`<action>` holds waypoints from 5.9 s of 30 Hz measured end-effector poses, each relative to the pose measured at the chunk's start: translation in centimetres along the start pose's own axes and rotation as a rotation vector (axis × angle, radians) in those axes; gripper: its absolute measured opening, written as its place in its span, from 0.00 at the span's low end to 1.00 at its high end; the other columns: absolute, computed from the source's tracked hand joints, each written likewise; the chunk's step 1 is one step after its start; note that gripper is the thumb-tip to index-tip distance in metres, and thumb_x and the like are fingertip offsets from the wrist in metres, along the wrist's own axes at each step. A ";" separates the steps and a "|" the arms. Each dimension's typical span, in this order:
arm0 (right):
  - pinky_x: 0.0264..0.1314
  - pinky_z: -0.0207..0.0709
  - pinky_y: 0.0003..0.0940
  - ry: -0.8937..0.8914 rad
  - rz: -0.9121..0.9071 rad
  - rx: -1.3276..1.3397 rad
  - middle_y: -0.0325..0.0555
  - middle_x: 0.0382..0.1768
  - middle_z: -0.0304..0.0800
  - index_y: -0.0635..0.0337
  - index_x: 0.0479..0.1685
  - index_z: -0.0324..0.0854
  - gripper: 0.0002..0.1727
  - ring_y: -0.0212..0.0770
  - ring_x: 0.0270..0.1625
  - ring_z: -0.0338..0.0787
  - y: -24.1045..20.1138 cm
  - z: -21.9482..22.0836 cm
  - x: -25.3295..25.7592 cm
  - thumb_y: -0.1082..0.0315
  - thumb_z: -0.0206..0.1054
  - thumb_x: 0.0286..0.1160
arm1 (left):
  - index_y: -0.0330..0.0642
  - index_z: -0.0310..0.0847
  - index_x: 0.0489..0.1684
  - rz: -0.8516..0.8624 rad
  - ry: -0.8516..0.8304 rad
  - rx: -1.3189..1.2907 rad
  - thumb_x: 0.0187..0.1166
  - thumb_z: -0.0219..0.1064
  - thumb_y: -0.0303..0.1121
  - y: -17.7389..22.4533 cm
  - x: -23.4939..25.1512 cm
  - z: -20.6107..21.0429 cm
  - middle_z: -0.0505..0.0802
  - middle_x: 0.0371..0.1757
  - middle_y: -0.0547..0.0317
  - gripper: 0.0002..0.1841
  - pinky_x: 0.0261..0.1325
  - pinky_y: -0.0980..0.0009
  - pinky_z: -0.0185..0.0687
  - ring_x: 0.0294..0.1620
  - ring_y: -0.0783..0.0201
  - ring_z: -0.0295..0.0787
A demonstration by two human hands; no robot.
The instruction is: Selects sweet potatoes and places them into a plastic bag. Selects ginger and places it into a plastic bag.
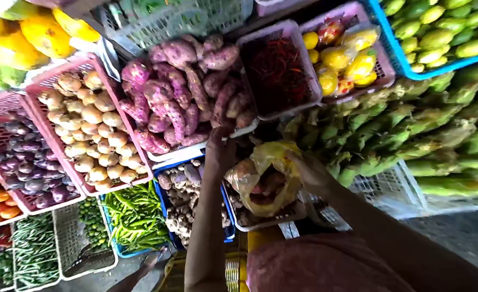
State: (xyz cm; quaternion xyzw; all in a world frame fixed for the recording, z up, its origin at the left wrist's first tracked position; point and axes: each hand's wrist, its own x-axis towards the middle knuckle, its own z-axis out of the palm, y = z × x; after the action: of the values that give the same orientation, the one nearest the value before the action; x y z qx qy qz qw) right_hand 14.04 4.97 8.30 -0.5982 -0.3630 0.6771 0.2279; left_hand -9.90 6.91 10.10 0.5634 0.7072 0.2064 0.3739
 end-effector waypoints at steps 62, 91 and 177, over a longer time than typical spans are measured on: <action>0.75 0.76 0.26 -0.285 -0.111 -0.180 0.58 0.72 0.81 0.73 0.81 0.66 0.28 0.31 0.71 0.83 2.2 2.6 -3.3 0.63 0.57 0.88 | 0.21 0.74 0.71 -0.575 -0.285 -0.187 0.79 0.70 0.29 -6.3 -8.0 10.0 0.84 0.71 0.30 0.25 0.81 0.53 0.70 0.76 0.45 0.79; 0.74 0.76 0.42 -0.084 0.080 -0.272 0.60 0.68 0.83 0.69 0.76 0.73 0.25 0.43 0.68 0.84 -0.3 2.3 1.5 0.60 0.55 0.91 | 0.42 0.71 0.83 0.146 0.343 -0.027 0.78 0.72 0.30 1.3 5.3 -9.1 0.81 0.76 0.40 0.31 0.68 0.47 0.82 0.69 0.46 0.85; 0.55 0.85 0.28 -0.115 0.060 0.011 0.45 0.53 0.87 0.67 0.72 0.73 0.21 0.29 0.51 0.89 -0.3 1.7 -0.3 0.66 0.58 0.85 | 0.32 0.84 0.62 0.082 0.371 0.126 0.82 0.64 0.26 0.0 5.7 -5.1 0.85 0.69 0.37 0.14 0.64 0.50 0.85 0.64 0.45 0.86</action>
State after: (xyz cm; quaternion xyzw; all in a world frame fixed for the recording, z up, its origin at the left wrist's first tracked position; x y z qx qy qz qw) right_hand 12.38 4.61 8.76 -0.5676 -0.3536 0.7189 0.1896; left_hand -14.22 13.00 11.65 0.5664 0.7519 0.2773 0.1925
